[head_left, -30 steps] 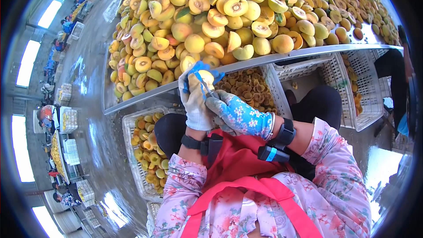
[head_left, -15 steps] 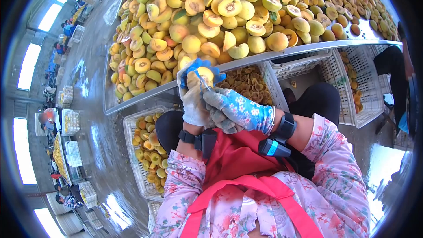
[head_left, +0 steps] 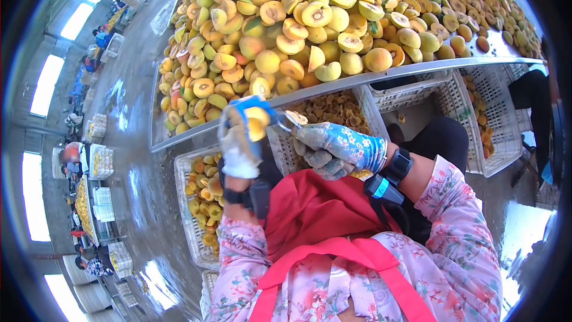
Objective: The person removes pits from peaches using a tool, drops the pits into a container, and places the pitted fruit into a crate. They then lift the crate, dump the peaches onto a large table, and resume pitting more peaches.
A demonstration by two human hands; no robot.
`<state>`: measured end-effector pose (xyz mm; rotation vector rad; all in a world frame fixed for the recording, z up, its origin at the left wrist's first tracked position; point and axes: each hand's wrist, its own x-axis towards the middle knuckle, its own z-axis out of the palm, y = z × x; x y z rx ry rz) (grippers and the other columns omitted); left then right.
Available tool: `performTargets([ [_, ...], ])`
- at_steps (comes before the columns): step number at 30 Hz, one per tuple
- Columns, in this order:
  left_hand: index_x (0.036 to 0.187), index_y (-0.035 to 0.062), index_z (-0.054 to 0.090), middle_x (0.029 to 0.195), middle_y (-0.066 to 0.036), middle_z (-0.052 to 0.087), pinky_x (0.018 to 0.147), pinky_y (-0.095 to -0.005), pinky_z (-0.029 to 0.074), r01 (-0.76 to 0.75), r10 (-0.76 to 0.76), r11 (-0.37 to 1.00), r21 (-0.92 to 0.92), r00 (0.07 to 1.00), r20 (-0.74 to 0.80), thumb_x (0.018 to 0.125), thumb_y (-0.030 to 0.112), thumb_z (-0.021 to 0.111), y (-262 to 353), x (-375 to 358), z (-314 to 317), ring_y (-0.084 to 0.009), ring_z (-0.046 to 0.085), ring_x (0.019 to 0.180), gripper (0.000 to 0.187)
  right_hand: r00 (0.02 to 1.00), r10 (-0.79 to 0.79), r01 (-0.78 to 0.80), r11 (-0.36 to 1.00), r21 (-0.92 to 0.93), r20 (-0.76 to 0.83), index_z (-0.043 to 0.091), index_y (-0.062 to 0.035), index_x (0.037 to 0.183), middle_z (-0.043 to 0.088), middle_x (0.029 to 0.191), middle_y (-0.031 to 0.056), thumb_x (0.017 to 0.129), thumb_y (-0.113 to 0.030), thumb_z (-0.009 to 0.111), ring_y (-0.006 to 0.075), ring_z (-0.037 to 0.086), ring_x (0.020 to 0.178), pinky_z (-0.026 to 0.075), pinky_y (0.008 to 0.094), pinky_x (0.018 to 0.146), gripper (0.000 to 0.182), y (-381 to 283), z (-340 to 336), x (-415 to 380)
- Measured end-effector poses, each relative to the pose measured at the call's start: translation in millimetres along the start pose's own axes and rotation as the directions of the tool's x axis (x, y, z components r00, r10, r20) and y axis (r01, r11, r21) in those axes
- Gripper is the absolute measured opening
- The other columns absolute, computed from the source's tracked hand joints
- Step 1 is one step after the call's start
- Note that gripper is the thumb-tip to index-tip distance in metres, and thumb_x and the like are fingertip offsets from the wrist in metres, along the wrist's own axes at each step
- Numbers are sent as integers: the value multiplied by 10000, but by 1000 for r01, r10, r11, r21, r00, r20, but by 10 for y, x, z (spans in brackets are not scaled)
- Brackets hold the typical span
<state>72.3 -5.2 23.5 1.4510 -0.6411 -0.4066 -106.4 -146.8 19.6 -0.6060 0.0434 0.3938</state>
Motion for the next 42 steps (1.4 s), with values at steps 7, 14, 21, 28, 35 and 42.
performTargets([
  [7, 1228, -3, 596, 1124, -142, 648, 931, -336, 468, 47, 188, 346, 937, 975, -118, 910, 350, 636, 499, -218, -1625, -242, 614, 1031, 478, 906, -248, -253, 331, -909, -342, 511, 17, 1073, 635, 772, 211, 969, -272, 522, 335, 651, 682, 496, 424, 618, 308, 90, -175, -45],
  [14, 1341, 18, 509, 1141, -214, 650, 896, -343, 475, 2, -219, 386, 922, 972, 90, 815, 481, 680, 360, 716, 77, -265, 636, 1039, 721, 830, -485, -72, 397, -915, -276, 518, 15, 1033, 599, 731, 137, 968, -300, 541, 210, 595, 640, 468, 371, 583, 322, 103, -309, 148],
  [21, 1092, 30, 557, 983, -77, 609, 728, -271, 495, 152, -207, 909, 388, 973, 105, 865, 151, 656, 175, 678, 170, -138, 583, 850, 276, 634, -738, 176, 427, -887, -230, 525, 48, 1067, 626, 907, 205, 946, -277, 557, 304, 616, 824, 486, 407, 717, 349, 28, -229, 226],
  [28, 1183, 35, 562, 1086, -83, 604, 810, -277, 501, 182, -161, 982, -53, 949, 272, 982, 211, 537, -61, 249, 346, -162, 601, 950, 268, 435, -857, 153, 371, -916, -275, 553, 24, 994, 640, 826, 159, 880, -229, 663, 169, 606, 744, 488, 349, 663, 298, -16, -304, 455],
  [35, 1145, 55, 538, 1037, -47, 622, 767, -253, 493, 257, -203, 947, -192, 944, 260, 1013, 203, 486, -351, 160, 392, -122, 594, 863, 205, 411, -868, 18, 312, -950, -278, 571, 16, 1026, 663, 834, 176, 862, -183, 664, 244, 659, 749, 503, 363, 675, 275, 56, -413, 592],
  [42, 1211, 29, 539, 1090, -75, 627, 797, -276, 510, 167, -149, 971, -173, 982, 114, 999, 175, 504, -422, 161, 491, -139, 611, 920, 260, 527, -810, 116, 367, -923, -256, 569, 25, 1118, 670, 865, 178, 862, -147, 648, 171, 650, 812, 519, 340, 736, 319, 144, -383, 620],
])
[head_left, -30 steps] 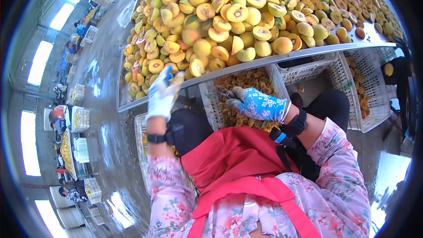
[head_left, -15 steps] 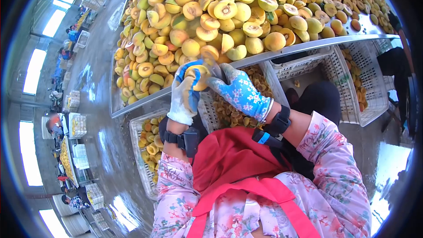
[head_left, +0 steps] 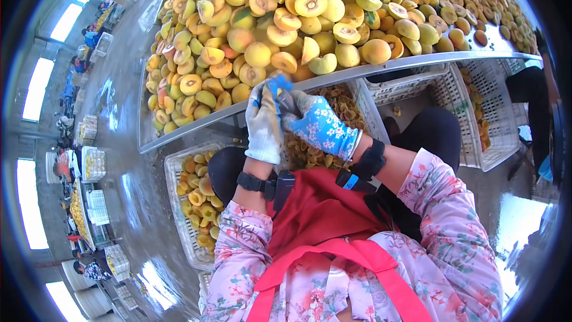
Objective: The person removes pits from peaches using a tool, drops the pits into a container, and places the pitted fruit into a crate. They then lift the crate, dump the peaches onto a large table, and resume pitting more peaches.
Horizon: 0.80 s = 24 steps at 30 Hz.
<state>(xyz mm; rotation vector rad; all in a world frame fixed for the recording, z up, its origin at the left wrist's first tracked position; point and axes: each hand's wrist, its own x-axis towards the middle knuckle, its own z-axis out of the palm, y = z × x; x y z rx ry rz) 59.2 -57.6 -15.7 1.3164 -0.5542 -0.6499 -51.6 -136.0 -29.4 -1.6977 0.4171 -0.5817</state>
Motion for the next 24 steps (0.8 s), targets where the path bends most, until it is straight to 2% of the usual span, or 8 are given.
performTargets([
  [1, 1212, 22, 535, 1097, -85, 626, 813, -286, 517, -3, 8, 995, -104, 999, 43, 992, 162, 506, 21, 7, -12, -153, 615, 939, 262, 999, -24, 24, 1000, -3, 37, 565, 28, 1120, 669, 863, 176, 866, -147, 646, 161, 645, 814, 519, 340, 735, 319, -39, 14, -35],
  [3, 1214, 10, 525, 1107, -109, 624, 844, -321, 533, 1, 26, 975, -224, 993, 118, 976, 132, 506, 86, 0, -103, -197, 628, 967, 269, 998, -49, 46, 995, 89, 31, 552, 29, 1109, 666, 850, 207, 891, -166, 635, 277, 678, 784, 519, 371, 680, 304, -2, 55, -88],
  [6, 1221, 8, 517, 1098, -127, 624, 841, -358, 549, -29, 55, 978, -208, 991, 121, 977, 141, 494, 111, -31, -140, -250, 647, 954, 278, 995, -73, 89, 966, -243, 73, 530, 11, 1047, 641, 808, 247, 903, -204, 633, 428, 642, 782, 510, 446, 619, 279, -16, 2, -147],
  [13, 1218, 17, 524, 1110, -150, 637, 787, -407, 580, 76, -63, 956, -282, 996, 56, 1001, 329, 498, 136, -49, -68, -279, 670, 925, 381, 993, -67, 102, 895, -434, 96, 486, 10, 967, 623, 726, 241, 895, -209, 595, 436, 619, 681, 491, 500, 584, 254, -63, 1, -173],
  [16, 1203, 10, 533, 1091, -149, 639, 786, -426, 583, 3, -11, 967, -256, 1000, -26, 1004, 324, 492, 48, -31, -16, -274, 671, 905, 374, 995, -31, 59, 954, -296, 99, 500, 35, 1015, 632, 761, 256, 909, -208, 588, 430, 634, 703, 498, 468, 594, 279, 19, 90, -164],
  [19, 1186, 2, 542, 1068, -150, 641, 787, -446, 585, -46, 36, 973, -227, 998, -47, 1006, 320, 489, 44, -44, 2, -272, 672, 886, 369, 995, 48, -57, 992, 113, 82, 509, 58, 1051, 638, 802, 267, 930, -220, 579, 430, 645, 744, 506, 439, 621, 312, -116, 118, -198],
  [20, 1180, -1, 544, 1061, -150, 642, 789, -454, 585, -55, 47, 975, -217, 998, -39, 1006, 317, 488, 56, -55, 2, -271, 672, 881, 367, 981, 130, -155, 971, 181, 144, 519, 63, 1054, 652, 839, 250, 941, -231, 580, 372, 673, 778, 514, 406, 658, 321, -103, 105, -197],
  [24, 1177, 0, 547, 1048, -146, 642, 790, -451, 584, -26, 25, 969, -245, 1000, -7, 1005, 313, 492, 37, -44, -18, -265, 672, 865, 361, 992, 38, -27, 996, -87, 119, 524, 64, 1054, 661, 838, 218, 940, -218, 579, 299, 680, 763, 513, 390, 661, 309, -34, 118, -233],
])
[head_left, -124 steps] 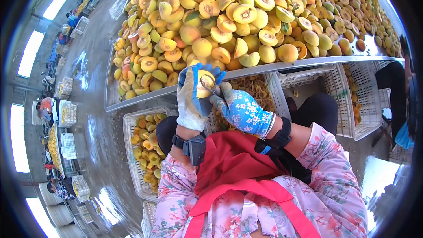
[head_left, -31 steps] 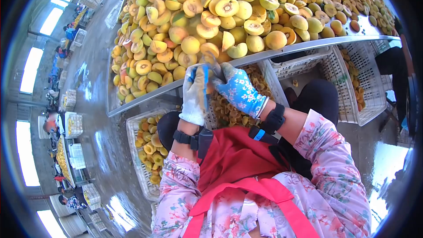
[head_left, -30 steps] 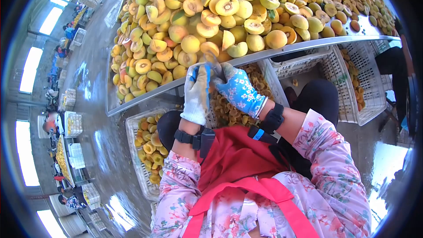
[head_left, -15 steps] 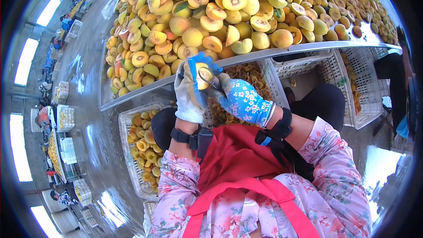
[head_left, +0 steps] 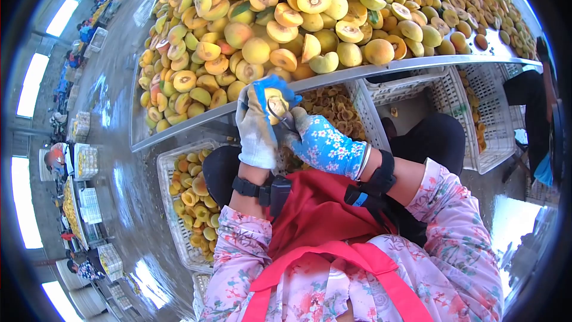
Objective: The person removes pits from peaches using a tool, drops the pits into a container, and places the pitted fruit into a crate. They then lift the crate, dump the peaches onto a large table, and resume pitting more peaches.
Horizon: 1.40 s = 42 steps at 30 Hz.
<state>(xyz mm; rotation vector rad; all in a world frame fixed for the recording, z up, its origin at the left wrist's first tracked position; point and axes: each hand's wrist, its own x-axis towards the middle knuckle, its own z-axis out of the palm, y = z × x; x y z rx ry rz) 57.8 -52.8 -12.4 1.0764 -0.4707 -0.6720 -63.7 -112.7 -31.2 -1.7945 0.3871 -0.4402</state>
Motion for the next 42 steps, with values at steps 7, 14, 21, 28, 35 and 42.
performTargets([
  [7, 1153, 17, 567, 1036, -130, 646, 780, -423, 581, -22, 21, 1000, -2, 998, -66, 987, 342, 523, -76, -3, -6, -254, 670, 869, 368, 995, 86, -89, 993, 81, 42, 497, 46, 1071, 638, 870, 272, 895, -154, 608, 428, 650, 867, 514, 427, 694, 290, -72, -34, 21],
  [14, 1124, 6, 570, 1030, -132, 646, 795, -416, 575, 41, -50, 993, -108, 995, -83, 995, 337, 508, -7, -5, 19, -244, 663, 857, 360, 996, -84, 85, 993, -81, 9, 512, 50, 1037, 632, 757, 240, 880, -149, 605, 391, 659, 699, 510, 441, 586, 270, 115, 82, 43],
  [21, 1098, 7, 575, 958, -128, 654, 731, -412, 588, 36, -42, 999, -40, 986, -159, 1019, 308, 465, 37, -31, 54, -230, 664, 803, 330, 998, -48, 35, 947, 320, 31, 489, 49, 1067, 634, 806, 254, 870, -128, 605, 404, 650, 766, 519, 445, 630, 290, 136, 147, 92],
  [28, 1118, -9, 557, 965, -123, 650, 712, -384, 584, 9, 4, 996, 85, 988, -156, 1027, 280, 451, 59, -49, 153, -212, 656, 815, 321, 997, -59, 63, 993, -104, 45, 480, 44, 1073, 631, 817, 274, 860, -121, 608, 450, 632, 820, 517, 490, 659, 298, 103, -26, 94],
  [35, 1144, -21, 547, 972, -125, 645, 772, -388, 575, -26, 29, 997, 71, 998, -49, 1025, 255, 458, -87, -14, 63, -213, 650, 835, 313, 999, -36, 38, 983, -180, 13, 502, 39, 1032, 621, 754, 271, 886, -167, 592, 452, 627, 741, 499, 486, 604, 268, 87, -47, 92],
  [42, 1068, -13, 565, 926, -129, 630, 731, -396, 562, 51, -44, 993, 107, 997, -62, 1024, 257, 455, -53, -30, 84, -255, 642, 804, 295, 998, -33, 39, 989, -146, 45, 502, 65, 995, 606, 774, 290, 863, -143, 607, 457, 630, 761, 500, 480, 604, 267, 136, 5, 77],
])
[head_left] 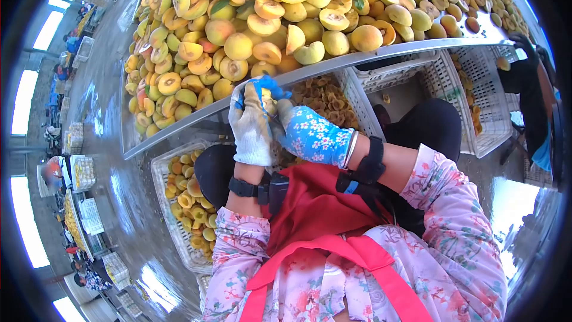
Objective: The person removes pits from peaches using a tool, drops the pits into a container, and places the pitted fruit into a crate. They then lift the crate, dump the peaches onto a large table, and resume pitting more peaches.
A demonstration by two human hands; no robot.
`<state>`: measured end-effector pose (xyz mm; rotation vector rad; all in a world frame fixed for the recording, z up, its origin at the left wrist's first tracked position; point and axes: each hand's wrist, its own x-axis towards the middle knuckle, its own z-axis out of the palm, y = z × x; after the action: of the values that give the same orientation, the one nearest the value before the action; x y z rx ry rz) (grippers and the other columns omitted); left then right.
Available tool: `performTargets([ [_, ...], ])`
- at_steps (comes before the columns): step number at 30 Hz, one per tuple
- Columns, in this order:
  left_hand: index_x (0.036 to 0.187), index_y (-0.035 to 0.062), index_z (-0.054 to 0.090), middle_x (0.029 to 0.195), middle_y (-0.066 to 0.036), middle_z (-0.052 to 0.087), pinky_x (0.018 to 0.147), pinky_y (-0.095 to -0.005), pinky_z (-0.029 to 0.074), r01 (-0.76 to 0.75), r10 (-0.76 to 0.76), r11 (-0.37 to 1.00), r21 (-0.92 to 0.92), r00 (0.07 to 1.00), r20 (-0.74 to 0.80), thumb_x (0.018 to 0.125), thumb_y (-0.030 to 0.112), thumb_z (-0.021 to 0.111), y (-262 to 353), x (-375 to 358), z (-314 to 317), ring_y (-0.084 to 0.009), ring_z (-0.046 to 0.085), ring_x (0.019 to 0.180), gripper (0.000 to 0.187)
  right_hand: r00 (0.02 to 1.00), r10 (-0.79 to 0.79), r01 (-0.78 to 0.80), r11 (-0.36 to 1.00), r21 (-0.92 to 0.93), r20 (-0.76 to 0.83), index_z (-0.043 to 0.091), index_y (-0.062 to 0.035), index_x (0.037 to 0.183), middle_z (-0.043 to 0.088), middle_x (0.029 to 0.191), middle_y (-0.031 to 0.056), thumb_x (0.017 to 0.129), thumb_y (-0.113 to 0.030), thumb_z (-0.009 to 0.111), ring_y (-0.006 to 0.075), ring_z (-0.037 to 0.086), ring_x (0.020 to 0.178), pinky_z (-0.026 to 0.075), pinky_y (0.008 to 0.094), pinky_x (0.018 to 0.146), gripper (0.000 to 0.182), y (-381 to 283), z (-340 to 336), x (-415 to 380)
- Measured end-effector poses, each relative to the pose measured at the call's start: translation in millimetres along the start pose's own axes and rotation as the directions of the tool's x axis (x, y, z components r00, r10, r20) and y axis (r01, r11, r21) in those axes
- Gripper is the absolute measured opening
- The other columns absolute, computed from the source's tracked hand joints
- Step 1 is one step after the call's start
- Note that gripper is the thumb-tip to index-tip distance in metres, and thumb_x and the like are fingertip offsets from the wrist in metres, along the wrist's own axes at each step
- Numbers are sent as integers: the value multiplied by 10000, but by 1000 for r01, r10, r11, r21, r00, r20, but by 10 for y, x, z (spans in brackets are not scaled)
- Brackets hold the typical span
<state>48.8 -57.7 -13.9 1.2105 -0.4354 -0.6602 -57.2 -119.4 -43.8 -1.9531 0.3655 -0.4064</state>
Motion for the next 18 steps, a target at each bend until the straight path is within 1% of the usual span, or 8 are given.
performTargets([
  [3, 1065, -17, 568, 904, -127, 630, 721, -380, 556, -43, 44, 998, 36, 999, -25, 1028, 264, 446, -38, -1, -2, -249, 638, 793, 308, 996, -65, 70, 994, 83, -65, 500, 66, 990, 606, 768, 288, 843, -134, 623, 448, 632, 719, 503, 484, 578, 277, 108, 108, 53],
  [4, 1064, -18, 569, 897, -126, 630, 719, -376, 554, -78, 78, 997, 25, 997, -25, 1030, 267, 441, -40, -11, -29, -247, 636, 788, 315, 973, 188, -219, 931, 291, 132, 497, 71, 982, 605, 779, 293, 839, -130, 624, 456, 629, 723, 504, 485, 579, 278, -250, -169, 34],
  [7, 1056, -23, 570, 893, -130, 634, 722, -374, 556, -68, 68, 998, -2, 997, -48, 1031, 268, 438, -50, -16, -19, -239, 635, 774, 321, 1000, -21, 22, 995, 98, -15, 499, 81, 1015, 609, 802, 296, 857, -150, 602, 441, 638, 721, 512, 478, 592, 298, -72, 20, 35],
  [8, 1059, -24, 570, 900, -133, 635, 722, -376, 557, -73, 75, 997, 39, 996, -44, 1031, 266, 440, -60, -14, -5, -244, 638, 775, 320, 999, -29, 29, 1000, 0, 40, 501, 94, 1047, 613, 822, 301, 868, -174, 588, 429, 645, 750, 515, 461, 601, 333, 11, 38, 20],
  [11, 1084, -27, 568, 924, -131, 639, 740, -393, 566, -90, 93, 988, 125, 996, -16, 1030, 259, 442, -87, -22, 12, -242, 646, 789, 316, 1000, -28, 25, 982, 188, 13, 510, 86, 1070, 618, 799, 291, 871, -189, 573, 395, 657, 707, 516, 448, 577, 345, 97, 108, 29],
  [12, 1104, -27, 565, 934, -122, 639, 758, -404, 572, -103, 103, 986, 130, 995, 5, 1030, 254, 442, -83, -30, -8, -231, 648, 799, 316, 988, 106, -134, 952, 276, 112, 527, 68, 1062, 629, 772, 233, 884, -192, 538, 336, 656, 648, 518, 409, 551, 314, -5, 37, 12],
  [15, 1121, -30, 564, 956, -122, 644, 772, -436, 583, -76, 76, 997, 13, 996, 56, 1025, 263, 453, -21, -7, -62, -235, 657, 812, 328, 974, 177, -220, 888, 404, 142, 557, 14, 1028, 595, 706, 105, 908, -212, 512, 207, 583, 522, 470, 333, 452, 260, -120, -53, -15],
  [18, 1130, -29, 565, 972, -135, 651, 760, -468, 588, 1, 5, 997, -83, 997, 77, 1015, 287, 469, -2, -40, -52, -263, 664, 817, 349, 871, 202, -475, 581, 661, 448, 562, -63, 939, 503, 632, -8, 924, -239, 516, 101, 457, 435, 375, 256, 386, 183, -392, -357, -23],
])
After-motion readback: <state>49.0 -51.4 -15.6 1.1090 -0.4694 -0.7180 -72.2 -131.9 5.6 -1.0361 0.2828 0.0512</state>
